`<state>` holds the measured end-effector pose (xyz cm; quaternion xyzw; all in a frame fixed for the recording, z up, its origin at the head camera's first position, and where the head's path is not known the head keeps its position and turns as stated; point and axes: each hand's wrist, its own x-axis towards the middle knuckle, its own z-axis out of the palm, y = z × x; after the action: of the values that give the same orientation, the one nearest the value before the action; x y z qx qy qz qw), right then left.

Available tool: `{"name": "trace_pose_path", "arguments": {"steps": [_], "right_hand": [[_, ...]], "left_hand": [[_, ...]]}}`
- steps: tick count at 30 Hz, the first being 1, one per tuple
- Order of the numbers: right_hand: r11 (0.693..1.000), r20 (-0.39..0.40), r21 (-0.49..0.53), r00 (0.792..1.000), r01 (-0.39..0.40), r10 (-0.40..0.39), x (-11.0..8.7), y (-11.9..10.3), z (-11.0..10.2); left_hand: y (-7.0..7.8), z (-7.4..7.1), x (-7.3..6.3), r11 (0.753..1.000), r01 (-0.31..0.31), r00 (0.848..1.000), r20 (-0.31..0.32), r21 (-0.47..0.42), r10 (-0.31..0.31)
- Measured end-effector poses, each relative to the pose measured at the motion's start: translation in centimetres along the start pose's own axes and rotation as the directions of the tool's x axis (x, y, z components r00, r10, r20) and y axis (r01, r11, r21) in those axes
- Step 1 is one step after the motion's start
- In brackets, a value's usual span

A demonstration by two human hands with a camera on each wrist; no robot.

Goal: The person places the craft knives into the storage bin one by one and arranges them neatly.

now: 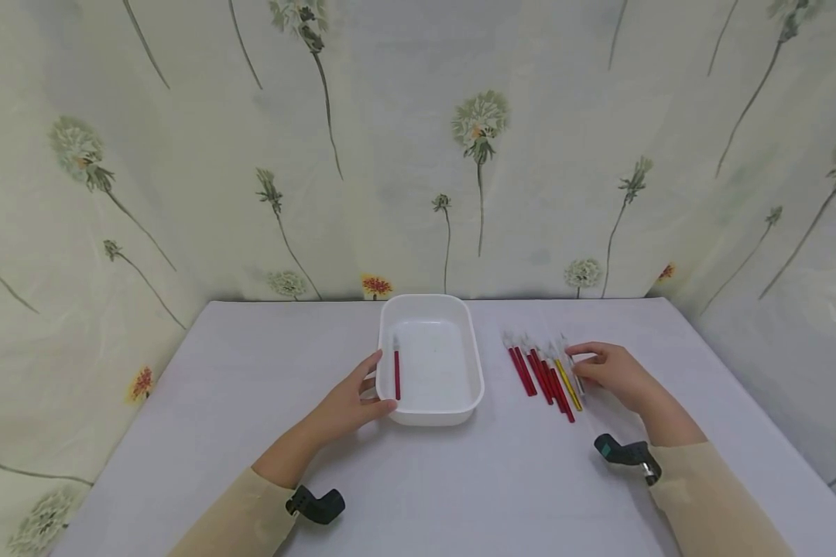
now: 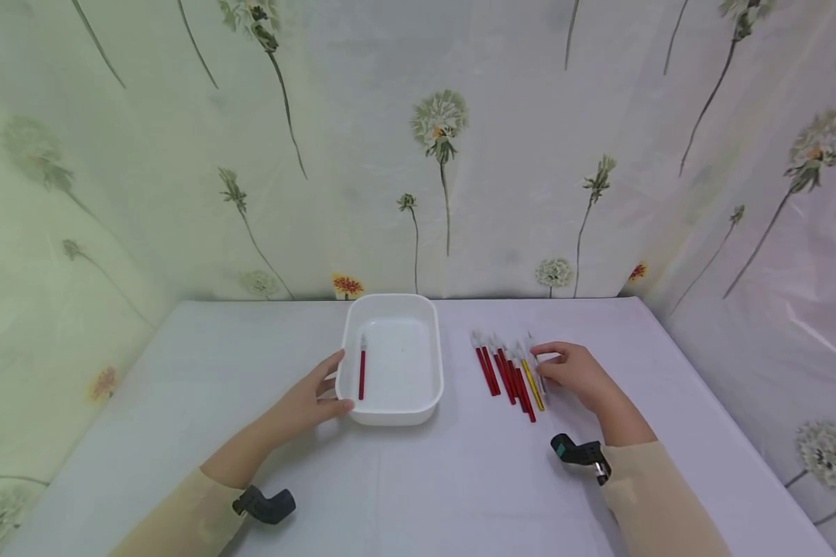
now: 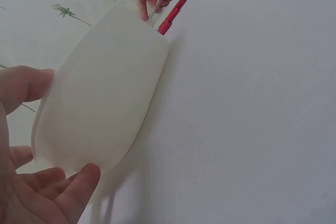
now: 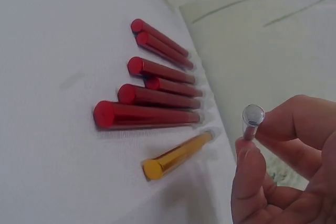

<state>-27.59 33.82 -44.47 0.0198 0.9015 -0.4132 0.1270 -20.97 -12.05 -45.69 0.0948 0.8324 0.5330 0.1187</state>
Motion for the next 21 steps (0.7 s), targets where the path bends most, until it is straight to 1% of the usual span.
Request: {"name": "trace_pose_path", "arguments": {"steps": [6,13,18,21], "right_hand": [[0.998,0.007,0.067,1.000,-0.010,0.009,-0.5,-1.0,0.2],[0.990,0.011,0.138,0.999,0.031,-0.033,-1.3,-2.8,0.7],[0.975,0.028,0.216,0.998,0.042,-0.049,-1.7,-4.1,1.1],[0.971,0.035,0.236,0.998,0.047,-0.057,-2.0,-4.8,1.4]], "left_hand": [[0.0,0.0,0.0,1.000,0.004,1.000,-0.002,0.002,-0.004],[0.0,0.0,0.0,1.000,0.006,1.000,-0.008,0.014,-0.006],[-0.1,-0.1,0.1,1.000,0.009,1.000,-0.002,0.011,-0.009],[-0.2,-0.1,0.2,1.000,0.014,1.000,-0.002,0.012,-0.014]]}}
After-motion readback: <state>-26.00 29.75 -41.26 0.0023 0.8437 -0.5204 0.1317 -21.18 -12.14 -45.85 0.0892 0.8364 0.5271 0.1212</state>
